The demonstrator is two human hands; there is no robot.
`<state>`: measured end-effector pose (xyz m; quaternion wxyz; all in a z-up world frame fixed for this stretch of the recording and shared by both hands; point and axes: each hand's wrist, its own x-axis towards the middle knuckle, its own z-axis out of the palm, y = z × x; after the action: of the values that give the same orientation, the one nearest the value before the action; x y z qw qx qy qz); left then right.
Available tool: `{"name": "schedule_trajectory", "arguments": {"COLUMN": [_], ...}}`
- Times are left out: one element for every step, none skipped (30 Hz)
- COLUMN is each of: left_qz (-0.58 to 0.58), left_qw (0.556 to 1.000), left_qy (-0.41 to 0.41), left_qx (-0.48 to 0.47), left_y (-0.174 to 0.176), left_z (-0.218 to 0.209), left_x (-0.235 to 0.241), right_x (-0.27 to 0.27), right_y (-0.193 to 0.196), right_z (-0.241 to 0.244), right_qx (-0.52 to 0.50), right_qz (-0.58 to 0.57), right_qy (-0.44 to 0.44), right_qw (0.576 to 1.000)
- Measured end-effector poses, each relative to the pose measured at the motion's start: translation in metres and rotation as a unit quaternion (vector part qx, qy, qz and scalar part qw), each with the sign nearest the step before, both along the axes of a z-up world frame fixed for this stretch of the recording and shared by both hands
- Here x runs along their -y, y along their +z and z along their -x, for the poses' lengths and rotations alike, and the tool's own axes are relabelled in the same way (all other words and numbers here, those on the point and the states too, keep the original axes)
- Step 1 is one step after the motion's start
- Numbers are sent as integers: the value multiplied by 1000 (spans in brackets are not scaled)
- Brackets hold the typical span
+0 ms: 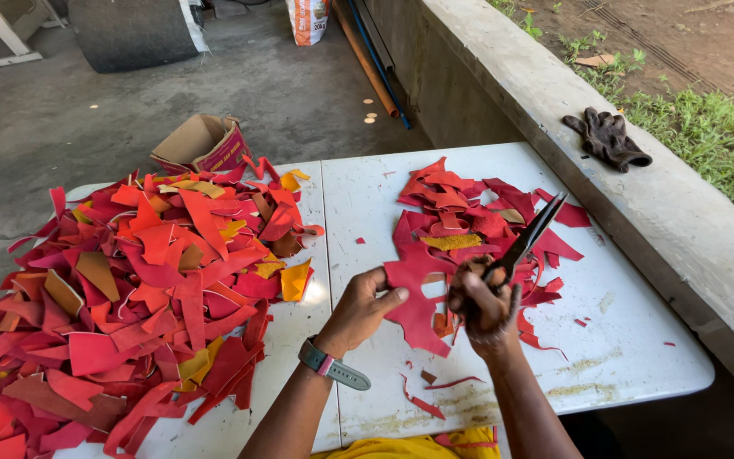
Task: The person uses scissors to cut red and yellow paper pieces into smaller strips on a white table. The cut pieces accumulate in a pile on the table as the person continues cutting.
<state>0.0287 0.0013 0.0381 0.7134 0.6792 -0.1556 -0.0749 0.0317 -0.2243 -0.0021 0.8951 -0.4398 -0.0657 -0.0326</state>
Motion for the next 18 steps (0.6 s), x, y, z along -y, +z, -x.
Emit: {"name": "schedule_trajectory", "arguments": {"left_qz": [11,22,8,-6,-20,-23,-26,-30,-44,-59,-74,-85,-96,-109,-114,-120,-125,-133], "left_qw": [1000,999,999,998,996,993,989,983,975,967,957,958,959,960,955,951,947,947], "left_qy": [11,24,41,60,79,94,108,123,130,137,143,141,139,136,140,143,146,153], "left_qx": [-21,-41,-18,4,26,62,99,137,172,207,242,235,229,221,234,246,258,247], "left_y": [7,15,24,33,42,49,55,61,67,72,76,79,83,86,89,92,95,97], "left_z": [1,1,1,2,1,2,2,0,-2,-5,-7,-8,-10,-10,-10,-8,-7,-6], "left_x": [-3,-7,-11,-16,-20,-23,-27,-30,-33,-36,-39,-44,-48,-52,-56,-60,-63,-65], "right_x": [6,13,19,22,23,23,23,22,21,20,19,18,16,16,16,15,14,14], "right_y": [-1,-2,-6,-11,-18,-27,-36,-44,-50,-57,-62,-65,-66,-65,-62,-58,-54,-47], "right_z": [3,9,19,28,36,44,53,59,63,67,72,77,78,79,80,83,85,87], "right_qx": [6,11,16,22,-7,-38,-68,-76,-84,-91,-85,-79,-72,-72,-71,-72,-73,-75], "right_qz": [-10,40,91,142,172,202,231,256,280,304,292,280,267,272,278,284,311,341], "right_qy": [7,26,46,66,73,80,85,95,104,112,135,156,178,187,195,203,210,216], "right_qw": [1000,999,995,987,982,975,967,959,951,942,943,944,944,941,938,934,924,912]}}
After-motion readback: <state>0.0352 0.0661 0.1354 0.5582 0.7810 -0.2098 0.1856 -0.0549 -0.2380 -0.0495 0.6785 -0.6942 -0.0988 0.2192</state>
